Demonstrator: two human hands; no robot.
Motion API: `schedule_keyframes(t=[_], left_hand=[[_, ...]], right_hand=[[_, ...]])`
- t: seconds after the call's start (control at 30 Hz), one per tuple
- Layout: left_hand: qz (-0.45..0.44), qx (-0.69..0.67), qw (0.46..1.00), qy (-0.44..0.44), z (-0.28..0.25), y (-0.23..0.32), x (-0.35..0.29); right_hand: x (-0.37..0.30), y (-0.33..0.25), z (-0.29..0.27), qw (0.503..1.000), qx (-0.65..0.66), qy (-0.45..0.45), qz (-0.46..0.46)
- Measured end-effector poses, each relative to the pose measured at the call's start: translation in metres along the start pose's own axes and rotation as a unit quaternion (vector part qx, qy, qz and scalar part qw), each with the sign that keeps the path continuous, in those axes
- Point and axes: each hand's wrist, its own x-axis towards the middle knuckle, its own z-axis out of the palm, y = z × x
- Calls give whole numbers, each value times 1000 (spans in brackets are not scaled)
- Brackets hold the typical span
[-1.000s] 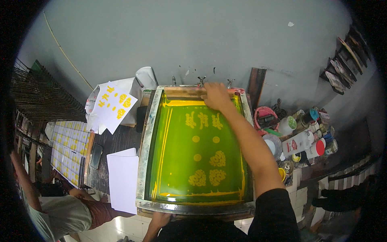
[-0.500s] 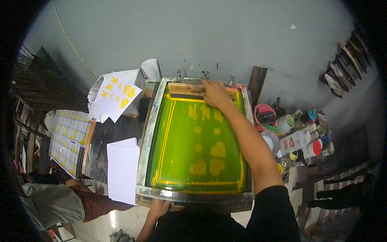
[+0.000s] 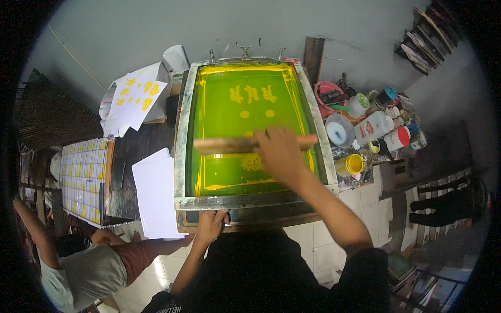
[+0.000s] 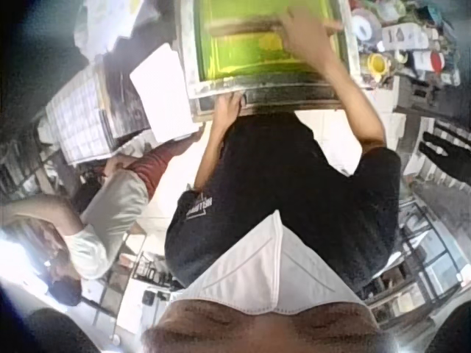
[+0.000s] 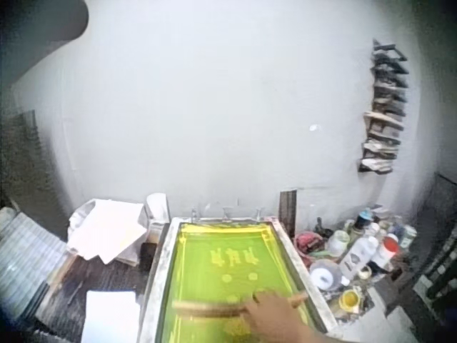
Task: The person performs screen printing by placing sheets of paper under a screen, applying yellow ink with a squeegee, and lifting the screen to reveal the printed design.
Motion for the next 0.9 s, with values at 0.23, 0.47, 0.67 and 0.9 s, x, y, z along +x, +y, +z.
schedule_keyframes(t=[0.23, 0.47, 0.67, 0.9], left_hand=[[-1, -31, 999, 8, 2, 5, 1], [136, -120, 981, 64, -30, 108, 23], [152, -110, 976, 112, -71, 151, 94], [101, 158, 944, 273, -82, 9, 64]], right_hand=[[-71, -50, -16, 999, -1, 39, 12], [-9, -45, -99, 952, -37, 300, -51], [86, -24, -188, 949, -21, 314, 1], [121, -42, -222, 955, 39, 276, 103]])
